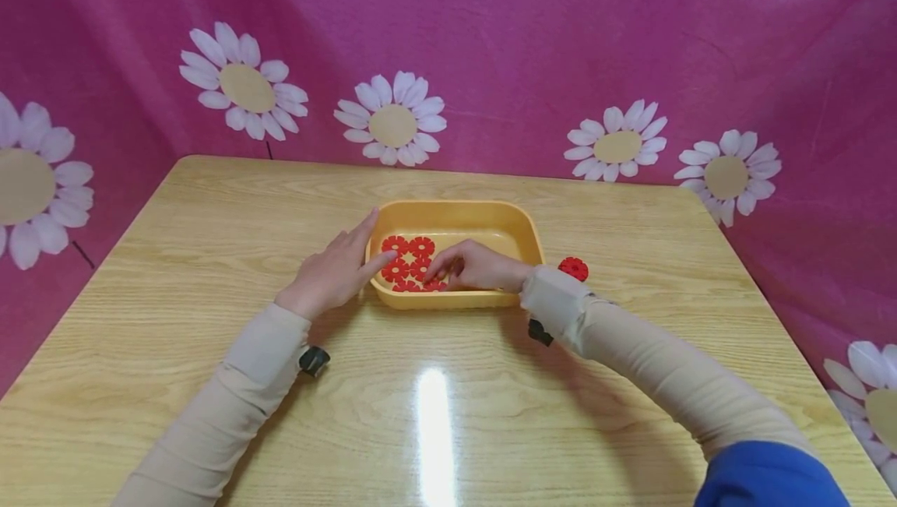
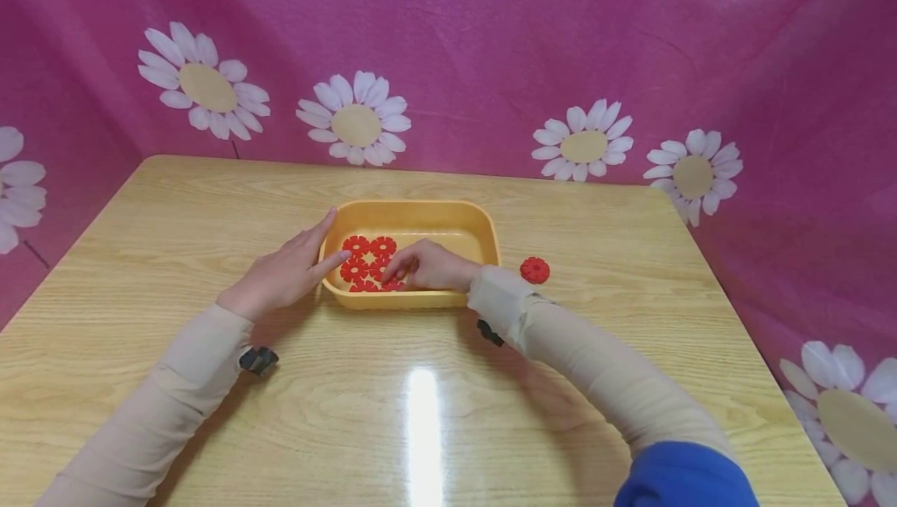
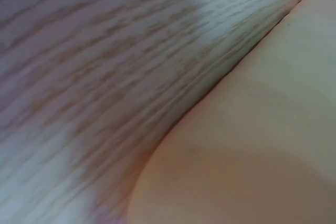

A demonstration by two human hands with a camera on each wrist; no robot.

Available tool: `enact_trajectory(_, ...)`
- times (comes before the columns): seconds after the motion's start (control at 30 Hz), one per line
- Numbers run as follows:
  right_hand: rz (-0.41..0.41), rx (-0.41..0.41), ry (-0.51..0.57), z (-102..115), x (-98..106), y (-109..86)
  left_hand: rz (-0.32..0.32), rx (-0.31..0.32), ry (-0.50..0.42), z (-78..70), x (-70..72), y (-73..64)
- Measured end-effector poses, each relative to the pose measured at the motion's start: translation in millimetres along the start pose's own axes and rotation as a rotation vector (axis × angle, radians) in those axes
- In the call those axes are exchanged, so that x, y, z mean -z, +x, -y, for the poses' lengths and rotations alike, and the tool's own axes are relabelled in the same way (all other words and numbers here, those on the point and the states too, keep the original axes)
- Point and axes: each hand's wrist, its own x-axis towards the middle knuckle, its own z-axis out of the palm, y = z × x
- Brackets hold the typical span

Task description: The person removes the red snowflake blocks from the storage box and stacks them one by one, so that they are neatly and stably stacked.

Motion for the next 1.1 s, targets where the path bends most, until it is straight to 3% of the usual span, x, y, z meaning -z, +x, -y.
enact_trajectory(0.47, 0.002, 0.037, -0.161, 5.0, -2.5, 5.4, 0.003, 0.000, -0.005, 0.1, 0.4, -0.8)
enact_trajectory(0.87, -0.004, 0.068, -0.092, 4.4, -1.5, 1.5, 0.000, -0.001, -0.003, 1.7, -1.4, -0.9)
enact_trajectory(1.1, -0.066, 0.058, -0.059, 2.5, 12.0, -7.0, -0.001, 0.006, -0.014, 2.4, -0.3, 0.6)
